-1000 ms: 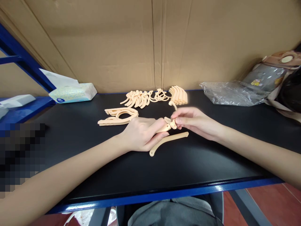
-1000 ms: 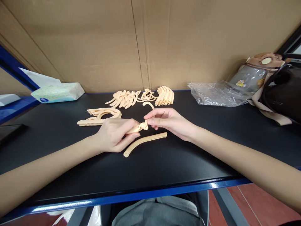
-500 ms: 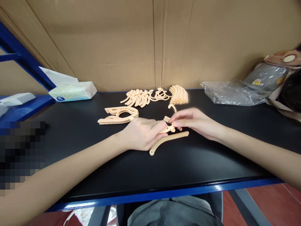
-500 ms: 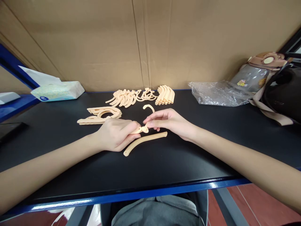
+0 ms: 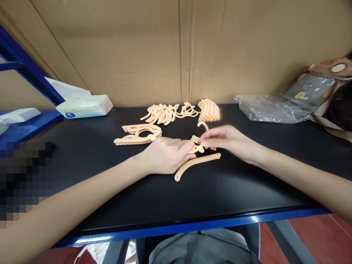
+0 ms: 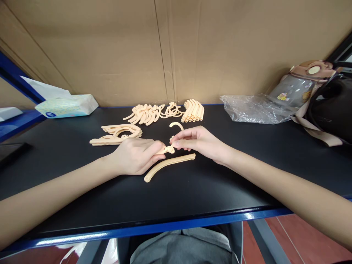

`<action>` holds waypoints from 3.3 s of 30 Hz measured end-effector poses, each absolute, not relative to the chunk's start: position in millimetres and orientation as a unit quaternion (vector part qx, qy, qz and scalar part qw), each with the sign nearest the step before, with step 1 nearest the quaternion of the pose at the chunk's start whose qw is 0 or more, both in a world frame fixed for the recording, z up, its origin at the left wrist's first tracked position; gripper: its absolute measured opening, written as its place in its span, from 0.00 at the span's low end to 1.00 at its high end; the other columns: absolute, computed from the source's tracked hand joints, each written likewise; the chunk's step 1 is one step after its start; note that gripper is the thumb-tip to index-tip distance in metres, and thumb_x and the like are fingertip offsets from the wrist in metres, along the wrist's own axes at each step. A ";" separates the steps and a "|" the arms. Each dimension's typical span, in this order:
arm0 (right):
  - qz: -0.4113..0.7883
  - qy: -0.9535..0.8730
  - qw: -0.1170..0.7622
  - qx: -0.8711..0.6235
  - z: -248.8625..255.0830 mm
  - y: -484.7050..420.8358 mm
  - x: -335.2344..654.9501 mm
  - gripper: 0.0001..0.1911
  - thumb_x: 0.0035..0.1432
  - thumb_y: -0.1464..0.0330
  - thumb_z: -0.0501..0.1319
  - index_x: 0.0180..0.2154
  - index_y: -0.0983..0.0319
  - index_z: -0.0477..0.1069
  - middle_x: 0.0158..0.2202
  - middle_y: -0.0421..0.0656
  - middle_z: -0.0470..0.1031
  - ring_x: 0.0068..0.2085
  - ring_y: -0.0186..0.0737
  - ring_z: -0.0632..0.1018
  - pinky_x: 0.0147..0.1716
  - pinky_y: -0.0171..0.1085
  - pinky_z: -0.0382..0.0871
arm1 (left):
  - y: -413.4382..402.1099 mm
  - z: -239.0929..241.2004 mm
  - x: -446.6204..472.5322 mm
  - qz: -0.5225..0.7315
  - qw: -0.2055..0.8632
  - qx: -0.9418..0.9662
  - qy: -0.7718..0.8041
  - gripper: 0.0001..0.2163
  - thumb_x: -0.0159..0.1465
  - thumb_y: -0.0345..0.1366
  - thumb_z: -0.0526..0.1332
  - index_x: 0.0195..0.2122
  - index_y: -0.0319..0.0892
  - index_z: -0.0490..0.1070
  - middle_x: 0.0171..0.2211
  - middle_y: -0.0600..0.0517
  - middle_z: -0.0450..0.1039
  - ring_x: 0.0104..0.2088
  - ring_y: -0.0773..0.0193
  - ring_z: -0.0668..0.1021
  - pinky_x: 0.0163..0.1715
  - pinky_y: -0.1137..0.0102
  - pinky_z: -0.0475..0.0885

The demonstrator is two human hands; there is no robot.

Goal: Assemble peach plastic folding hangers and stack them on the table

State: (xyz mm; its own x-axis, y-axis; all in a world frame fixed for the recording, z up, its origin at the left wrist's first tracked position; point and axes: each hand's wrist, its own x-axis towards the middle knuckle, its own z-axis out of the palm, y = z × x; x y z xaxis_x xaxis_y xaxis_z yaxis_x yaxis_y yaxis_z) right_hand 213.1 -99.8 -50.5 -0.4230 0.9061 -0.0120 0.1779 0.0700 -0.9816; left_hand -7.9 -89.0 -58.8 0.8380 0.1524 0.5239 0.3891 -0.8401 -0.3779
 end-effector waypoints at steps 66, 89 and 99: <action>0.533 -0.670 0.351 -0.380 -52.2 -96.0 218.1 0.10 0.56 0.62 0.64 0.35 0.62 0.75 0.30 0.38 0.69 0.31 0.31 0.66 0.32 0.34 0.59 | -91.7 -59.0 -4.2 -0.184 0.099 -0.952 -0.225 0.11 0.72 0.36 0.41 0.35 0.42 0.56 0.23 0.55 0.68 0.21 0.64 0.72 0.20 0.72 0.59; 0.359 -0.762 0.343 -0.415 -48.0 -94.2 216.4 0.10 0.56 0.62 0.61 0.32 0.62 0.73 0.30 0.40 0.74 0.32 0.36 0.73 0.34 0.36 0.66 | -90.7 -63.5 -3.4 -0.158 0.170 -0.945 -0.228 0.11 0.72 0.37 0.41 0.40 0.39 0.59 0.20 0.56 0.70 0.18 0.64 0.74 0.17 0.72 0.55; 0.309 -0.785 0.338 -0.417 -52.1 -94.5 215.4 0.09 0.58 0.63 0.59 0.32 0.62 0.72 0.30 0.41 0.74 0.30 0.35 0.72 0.31 0.36 0.64 | -92.4 -61.2 -3.4 -0.101 0.135 -0.949 -0.265 0.10 0.72 0.37 0.42 0.43 0.39 0.59 0.21 0.54 0.73 0.19 0.61 0.77 0.16 0.72 0.52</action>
